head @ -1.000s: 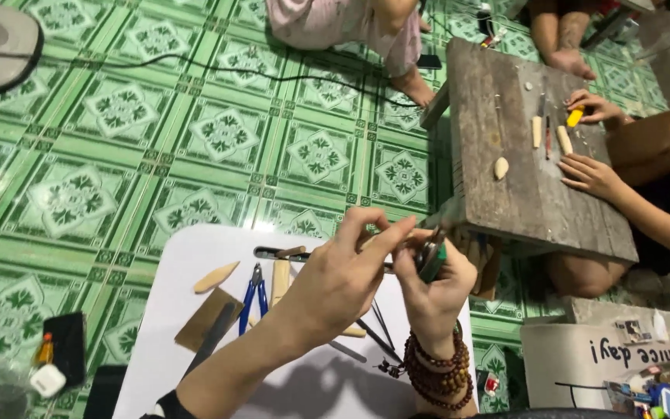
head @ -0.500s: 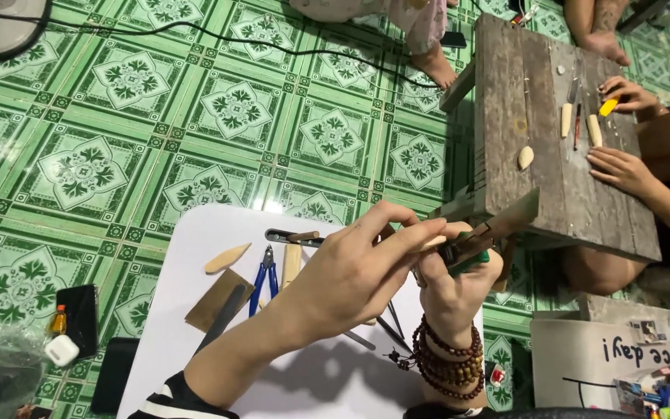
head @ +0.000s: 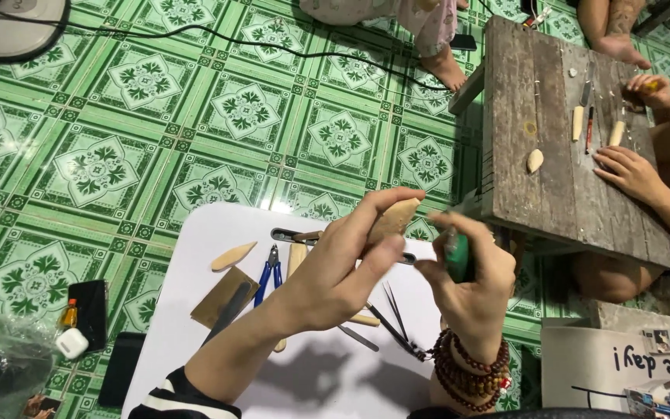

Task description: Carving a small wooden piece into a specific shape using a hand-held carving knife.

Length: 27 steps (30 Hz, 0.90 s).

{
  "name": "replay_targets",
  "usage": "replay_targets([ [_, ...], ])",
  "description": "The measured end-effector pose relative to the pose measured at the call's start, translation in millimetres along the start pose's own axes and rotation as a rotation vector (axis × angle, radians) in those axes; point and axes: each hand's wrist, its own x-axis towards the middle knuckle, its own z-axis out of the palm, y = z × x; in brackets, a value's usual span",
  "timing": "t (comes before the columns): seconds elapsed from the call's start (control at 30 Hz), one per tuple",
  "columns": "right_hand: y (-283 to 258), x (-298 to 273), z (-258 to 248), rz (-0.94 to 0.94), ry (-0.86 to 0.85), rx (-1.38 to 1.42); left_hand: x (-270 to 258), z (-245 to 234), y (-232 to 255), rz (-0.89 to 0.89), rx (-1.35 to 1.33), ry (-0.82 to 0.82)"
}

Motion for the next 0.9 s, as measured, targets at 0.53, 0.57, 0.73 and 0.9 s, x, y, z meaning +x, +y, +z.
replay_targets([
  [0.53, -24, 5, 7, -0.359, 0.022, -0.317, -3, -8, -3, 0.016, 0.096, -0.012],
  [0.57, -23, 5, 9, -0.377, 0.036, -0.327, -3, -9, -4, 0.041, 0.112, -0.01],
  [0.73, -18, 4, 14, -0.412, 0.09, -0.371, -2, -9, -6, 0.112, 0.209, 0.021],
  [0.9, -16, 4, 12, -0.373, 0.073, -0.378, -1, -6, -7, 0.051, 0.15, 0.026],
])
